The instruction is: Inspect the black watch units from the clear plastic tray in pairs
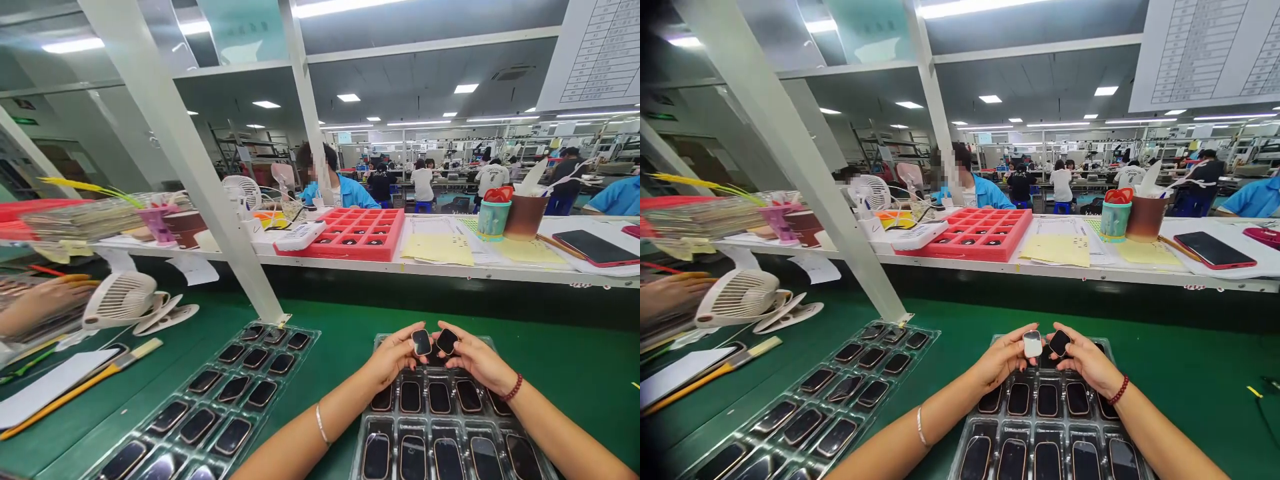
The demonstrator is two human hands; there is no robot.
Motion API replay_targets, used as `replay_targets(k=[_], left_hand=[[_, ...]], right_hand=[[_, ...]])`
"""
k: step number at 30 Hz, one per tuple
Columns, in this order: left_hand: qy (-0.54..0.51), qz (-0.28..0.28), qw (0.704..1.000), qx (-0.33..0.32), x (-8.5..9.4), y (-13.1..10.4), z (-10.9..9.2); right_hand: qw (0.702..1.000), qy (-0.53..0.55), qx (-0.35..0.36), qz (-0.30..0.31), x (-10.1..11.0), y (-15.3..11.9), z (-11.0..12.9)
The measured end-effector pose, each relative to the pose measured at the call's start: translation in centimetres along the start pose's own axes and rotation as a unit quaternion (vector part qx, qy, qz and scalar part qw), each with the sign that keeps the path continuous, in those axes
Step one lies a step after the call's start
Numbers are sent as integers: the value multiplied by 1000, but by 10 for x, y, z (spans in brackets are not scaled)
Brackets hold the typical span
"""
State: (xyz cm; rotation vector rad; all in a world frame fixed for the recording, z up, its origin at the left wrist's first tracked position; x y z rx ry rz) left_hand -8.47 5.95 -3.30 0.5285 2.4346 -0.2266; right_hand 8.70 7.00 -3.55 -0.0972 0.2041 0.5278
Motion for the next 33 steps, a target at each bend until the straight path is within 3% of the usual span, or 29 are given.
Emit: replay_targets(k=[3,10,21,29,33], left_hand=[[19,29,999,10,-3,-3,2],[51,14,999,-12,-2,-3,1],[91,33,995,-21,1,0,4],[162,-15,986,-47,-1,-3,3],[198,-27,979,-44,-2,-4,4]], right_hand=[[1000,-11,11,1,1,0,-3],[1000,-19,10,-2,-1,-2,-1],[994,-87,2,69,-10,-7,0],[998,-54,-14,35,-4,-4,-6],[993,-114,12,35,-8,-6,-5]])
Point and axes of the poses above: each hand's wrist, its own y-axis towards the middle knuckle, its own x-axis out of the back of the hand, z = x × y, the point moved 5 cm from there along y, towards the middle knuckle, and after that the axes turned 10 degrees about -y, right-handed, at the moved point
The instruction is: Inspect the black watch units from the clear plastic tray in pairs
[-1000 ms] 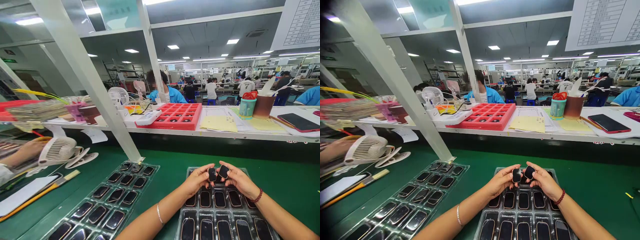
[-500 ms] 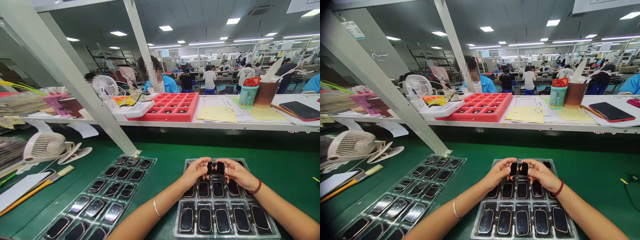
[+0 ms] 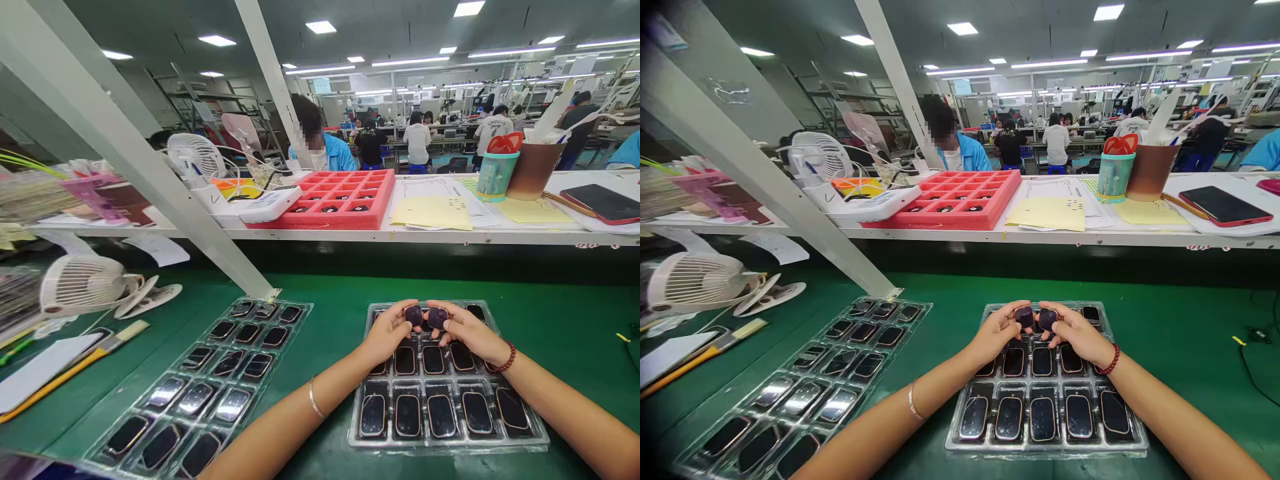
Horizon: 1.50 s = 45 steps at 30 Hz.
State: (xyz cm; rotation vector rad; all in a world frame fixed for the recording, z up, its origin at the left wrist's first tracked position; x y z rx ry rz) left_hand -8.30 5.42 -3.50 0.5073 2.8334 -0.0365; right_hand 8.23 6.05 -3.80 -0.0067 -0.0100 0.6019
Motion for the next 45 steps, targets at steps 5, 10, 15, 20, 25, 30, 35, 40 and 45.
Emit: replay_targets(k=[5,10,15,20,25,30,35,40,45], left_hand=[[15,-3,1000,8,-3,-1,-1],[34,15,999,-5,-5,-3,-4],[51,16,998,18,-1,-4,0],[43,24,999,4,-4,-4,-2],[15,31,999,-13,-8,-4,-4],[23,24,999,-5,-7,-3,-1],[31,23,999,-7,-7,-3,0],[32,23,999,-7,-6,-4,1],[31,20,999,-7,-7,-4,0]], right_hand=[[996,-73,49,-10,-4,-2,5],[996,-75,50,15,-4,-2,9],[998,-58,27,19,-2,-1,7],[997,-65,20,25,-3,-2,7],[995,-93,13,20,-5,-2,7],[994,-109,0,13,-8,-2,7],[994,-111,1,10,-9,-3,8],[993,-114,0,10,-8,-3,8],[993,-115,0,11,-9,-2,7]])
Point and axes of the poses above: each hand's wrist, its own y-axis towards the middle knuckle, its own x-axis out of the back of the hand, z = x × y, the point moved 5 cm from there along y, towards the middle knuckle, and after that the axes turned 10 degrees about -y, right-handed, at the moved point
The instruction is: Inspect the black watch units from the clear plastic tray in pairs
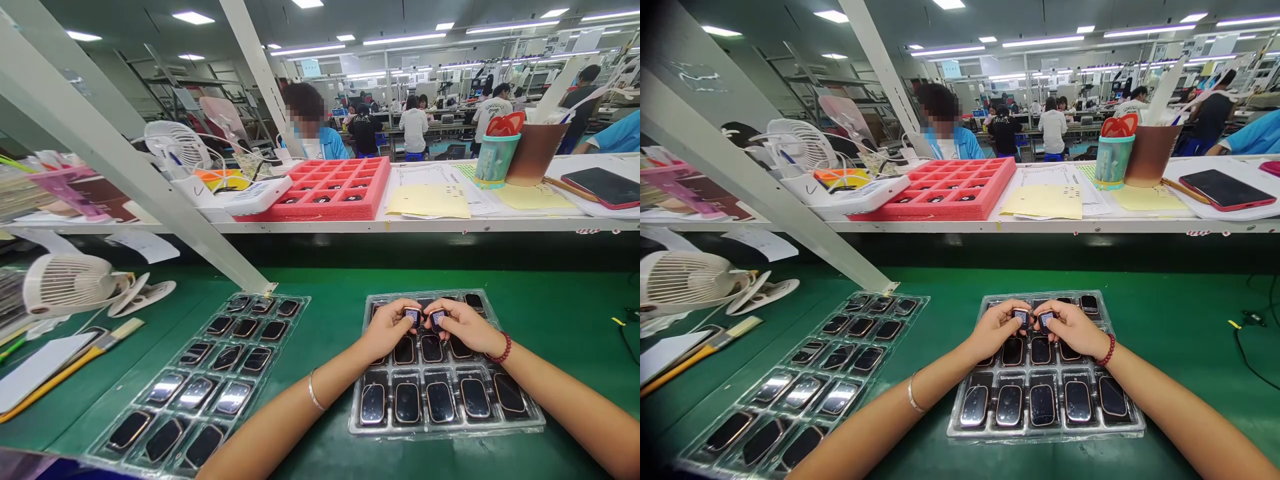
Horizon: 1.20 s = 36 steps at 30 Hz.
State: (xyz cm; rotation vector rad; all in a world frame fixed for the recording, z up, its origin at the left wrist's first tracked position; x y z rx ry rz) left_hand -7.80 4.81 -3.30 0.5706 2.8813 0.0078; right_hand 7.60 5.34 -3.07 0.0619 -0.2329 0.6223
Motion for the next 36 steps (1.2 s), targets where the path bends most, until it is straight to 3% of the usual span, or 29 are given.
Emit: replay_targets(k=[20,28,36], left_hand=[[10,13,1000,-2,0,-1,-1],[37,-18,999,-17,2,-1,-2],[45,-18,999,0,6,0,1]], right_hand=[[1000,2,18,12,3,1,-3],[998,-22,55,17,-1,-1,7],[999,-44,16,13,1,0,0]])
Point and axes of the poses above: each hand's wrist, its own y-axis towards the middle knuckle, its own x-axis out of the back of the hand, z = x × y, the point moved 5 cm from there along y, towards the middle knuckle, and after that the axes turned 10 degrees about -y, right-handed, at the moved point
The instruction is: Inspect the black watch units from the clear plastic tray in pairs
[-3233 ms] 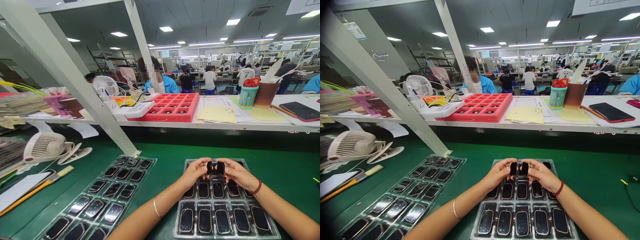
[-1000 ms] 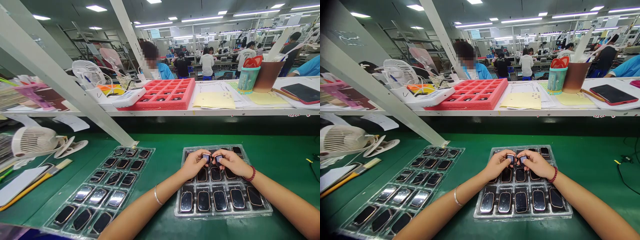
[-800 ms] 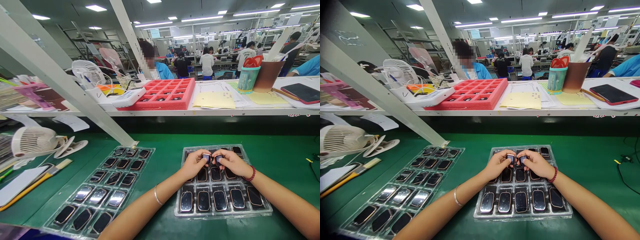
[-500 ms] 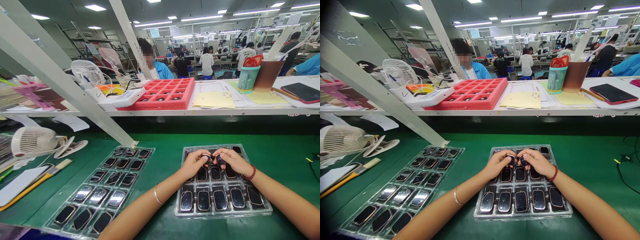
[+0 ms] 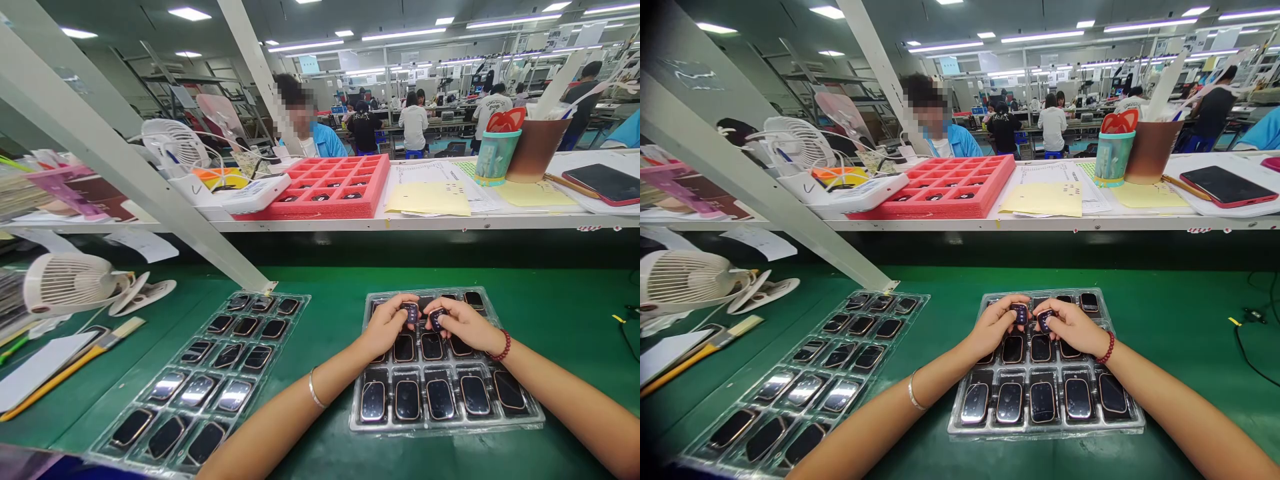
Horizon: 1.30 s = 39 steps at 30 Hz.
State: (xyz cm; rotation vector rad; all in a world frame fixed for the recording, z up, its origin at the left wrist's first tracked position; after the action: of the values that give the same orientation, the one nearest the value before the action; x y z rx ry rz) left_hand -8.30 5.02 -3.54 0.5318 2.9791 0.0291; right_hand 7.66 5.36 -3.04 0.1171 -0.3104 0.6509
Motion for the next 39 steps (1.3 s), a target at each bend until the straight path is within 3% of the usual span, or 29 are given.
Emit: replay_targets(k=[14,23,28,35,39], left_hand=[[45,2,998,-35,1,0,-2],[5,-1,1000,2,2,-1,0],[2,11,1000,-21,0,-1,0],[1,8,1000,4,0,-1,0],[4,10,1000,-22,-1,0,0]], right_hand=[[999,29,22,18,-5,-2,9],[1000,28,13,6,2,-1,0],[999,24,23,11,-2,-1,5],[999,30,8,7,1,-1,1],[1000,24,4,12,1,-1,3]])
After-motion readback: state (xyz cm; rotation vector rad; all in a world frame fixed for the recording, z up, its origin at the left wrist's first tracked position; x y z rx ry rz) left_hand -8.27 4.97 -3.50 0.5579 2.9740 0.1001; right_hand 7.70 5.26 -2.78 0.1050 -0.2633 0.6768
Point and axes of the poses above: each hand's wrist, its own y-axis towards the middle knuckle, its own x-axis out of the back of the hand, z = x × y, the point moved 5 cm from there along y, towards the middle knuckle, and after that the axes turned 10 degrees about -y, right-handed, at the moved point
